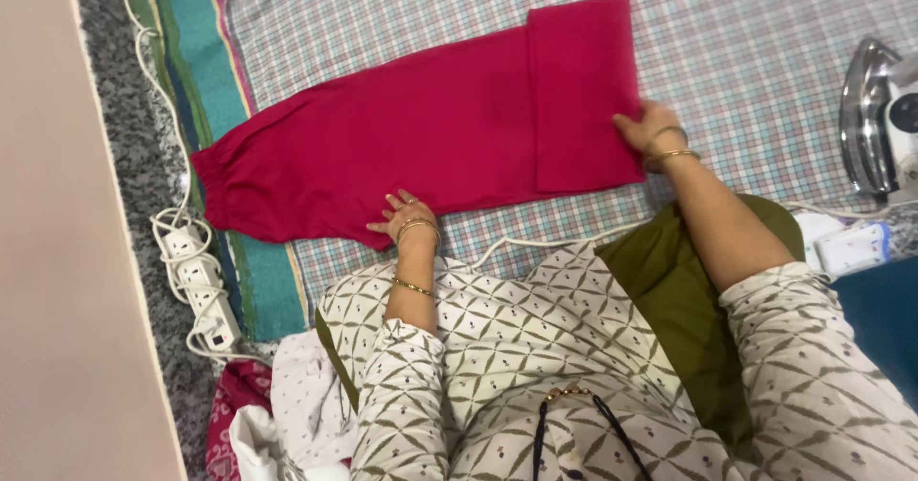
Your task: The person irons a red garment laid out on a patterned mat on the floor. They use a white electric iron to smooth the fabric, moving it back and forth across the surface. The person occasionally adjusts the garment with their left hand to ensure it remains flat during the process.
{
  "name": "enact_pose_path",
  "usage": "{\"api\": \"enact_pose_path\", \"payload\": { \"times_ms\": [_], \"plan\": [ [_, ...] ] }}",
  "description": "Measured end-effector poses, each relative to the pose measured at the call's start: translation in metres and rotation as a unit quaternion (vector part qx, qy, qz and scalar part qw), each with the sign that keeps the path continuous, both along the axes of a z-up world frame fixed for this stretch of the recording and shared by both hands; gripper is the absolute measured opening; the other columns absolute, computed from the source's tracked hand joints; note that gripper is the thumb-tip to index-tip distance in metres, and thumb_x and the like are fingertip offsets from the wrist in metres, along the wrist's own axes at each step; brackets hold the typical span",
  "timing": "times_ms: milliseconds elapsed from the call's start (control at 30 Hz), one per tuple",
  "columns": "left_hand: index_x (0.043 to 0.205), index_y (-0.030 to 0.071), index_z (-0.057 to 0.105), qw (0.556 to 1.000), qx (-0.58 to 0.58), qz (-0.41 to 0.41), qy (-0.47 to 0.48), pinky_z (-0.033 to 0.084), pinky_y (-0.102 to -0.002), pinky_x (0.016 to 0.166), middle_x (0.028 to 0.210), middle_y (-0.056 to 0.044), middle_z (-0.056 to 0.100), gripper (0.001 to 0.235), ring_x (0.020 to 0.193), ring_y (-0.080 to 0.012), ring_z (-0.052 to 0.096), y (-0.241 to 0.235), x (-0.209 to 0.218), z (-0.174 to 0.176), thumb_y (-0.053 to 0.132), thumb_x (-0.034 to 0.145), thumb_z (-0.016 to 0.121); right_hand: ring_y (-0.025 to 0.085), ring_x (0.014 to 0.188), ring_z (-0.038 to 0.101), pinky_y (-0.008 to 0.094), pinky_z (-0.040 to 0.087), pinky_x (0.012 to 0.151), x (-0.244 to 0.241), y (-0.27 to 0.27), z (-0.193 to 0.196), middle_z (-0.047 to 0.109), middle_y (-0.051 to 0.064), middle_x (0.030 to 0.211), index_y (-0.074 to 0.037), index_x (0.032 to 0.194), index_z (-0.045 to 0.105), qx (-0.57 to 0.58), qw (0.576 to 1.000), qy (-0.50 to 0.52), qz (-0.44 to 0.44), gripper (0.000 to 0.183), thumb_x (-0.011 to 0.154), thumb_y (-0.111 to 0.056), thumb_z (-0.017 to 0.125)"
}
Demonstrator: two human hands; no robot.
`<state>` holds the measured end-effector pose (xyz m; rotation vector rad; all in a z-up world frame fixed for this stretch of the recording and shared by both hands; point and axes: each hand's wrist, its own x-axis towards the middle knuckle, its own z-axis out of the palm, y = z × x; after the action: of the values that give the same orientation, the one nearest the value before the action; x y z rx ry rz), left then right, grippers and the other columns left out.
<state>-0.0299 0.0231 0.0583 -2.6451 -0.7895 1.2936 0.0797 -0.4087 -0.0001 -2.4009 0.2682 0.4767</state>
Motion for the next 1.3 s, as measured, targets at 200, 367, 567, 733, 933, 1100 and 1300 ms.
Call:
{"api": "enact_pose_path", "payload": {
  "times_ms": [200, 367, 567, 733, 933, 1100, 1300],
  "plan": [
    [0.159, 0.018, 0.031, 0.986, -0.005, 0.057, -0.157, 0.015, -0.068, 0.123, 0.165, -0.006, 0.032, 0.047, 0.138, -0.0333, 0.049, 0.021, -0.009, -0.009, 0.024, 0.112, 0.033, 0.026, 0.104, 0.069, 0.037, 0.057, 0.089, 0.004, -0.003, 0.006, 0.069, 0.018, 0.119, 0.001, 0.132, 0.06, 0.165, 0.978, -0.084, -0.092, 0.044, 0.095, -0.018, 0.073],
    [0.138, 0.018, 0.06, 0.941, 0.029, 0.072, -0.33, 0.031, -0.057, 0.116, 0.131, -0.012, 0.066, 0.043, 0.118, -0.0325, 0.065, 0.044, -0.02, 0.032, 0.016, 0.095, 0.057, 0.018, 0.099, 0.071, 0.03, 0.058, 0.086, 0.015, 0.007, 0.021, 0.074, 0.008, 0.114, -0.003, 0.128, 0.066, 0.364, 0.92, -0.049, -0.136, 0.031, 0.1, -0.018, 0.064],
    [0.114, 0.013, 0.076, 0.805, 0.04, -0.01, -0.592, 0.04, -0.056, 0.109, 0.112, -0.011, 0.076, 0.029, 0.106, -0.0275, 0.071, 0.04, -0.023, 0.078, 0.006, 0.087, 0.068, 0.007, 0.072, 0.052, 0.025, 0.045, 0.063, 0.05, 0.007, 0.04, 0.059, -0.005, 0.084, -0.012, 0.098, 0.063, 0.504, 0.84, -0.115, -0.163, 0.014, 0.111, -0.017, 0.065],
    [0.113, 0.009, 0.076, 0.777, -0.023, -0.118, -0.617, 0.038, -0.056, 0.11, 0.113, -0.01, 0.076, 0.034, 0.101, -0.0249, 0.072, 0.025, -0.034, 0.101, 0.002, 0.08, 0.071, 0.007, 0.071, 0.043, 0.024, 0.036, 0.064, 0.079, -0.059, 0.05, 0.049, -0.005, 0.082, -0.013, 0.098, 0.058, 0.454, 0.848, -0.259, -0.093, 0.021, 0.115, -0.025, 0.064],
    [0.118, 0.012, 0.072, 0.834, -0.141, -0.224, -0.485, 0.038, -0.056, 0.109, 0.12, -0.009, 0.074, 0.036, 0.109, -0.0219, 0.069, -0.061, -0.053, 0.048, 0.011, 0.086, 0.057, 0.018, 0.078, 0.043, 0.034, 0.037, 0.071, 0.057, -0.164, 0.05, 0.05, 0.006, 0.092, -0.011, 0.115, 0.059, 0.105, 0.958, -0.25, -0.093, 0.029, 0.112, -0.039, 0.064],
    [0.123, 0.009, 0.067, 0.867, -0.176, -0.316, -0.342, 0.05, -0.053, 0.096, 0.137, -0.014, 0.064, 0.034, 0.121, -0.0256, 0.064, -0.132, -0.056, 0.001, 0.015, 0.092, 0.056, 0.027, 0.092, 0.052, 0.039, 0.045, 0.08, -0.002, -0.206, 0.018, 0.054, 0.016, 0.107, -0.004, 0.127, 0.055, -0.033, 0.979, -0.154, -0.127, 0.043, 0.105, -0.04, 0.067],
    [0.12, 0.006, 0.066, 0.885, -0.186, -0.358, -0.232, 0.054, -0.046, 0.094, 0.134, -0.015, 0.064, 0.033, 0.123, -0.0267, 0.063, -0.141, -0.064, -0.004, 0.015, 0.09, 0.056, 0.039, 0.108, 0.062, 0.047, 0.053, 0.091, -0.022, -0.211, -0.006, 0.06, 0.027, 0.126, 0.003, 0.142, 0.05, -0.048, 0.974, -0.141, -0.173, 0.066, 0.097, -0.041, 0.071]
  ]
}}
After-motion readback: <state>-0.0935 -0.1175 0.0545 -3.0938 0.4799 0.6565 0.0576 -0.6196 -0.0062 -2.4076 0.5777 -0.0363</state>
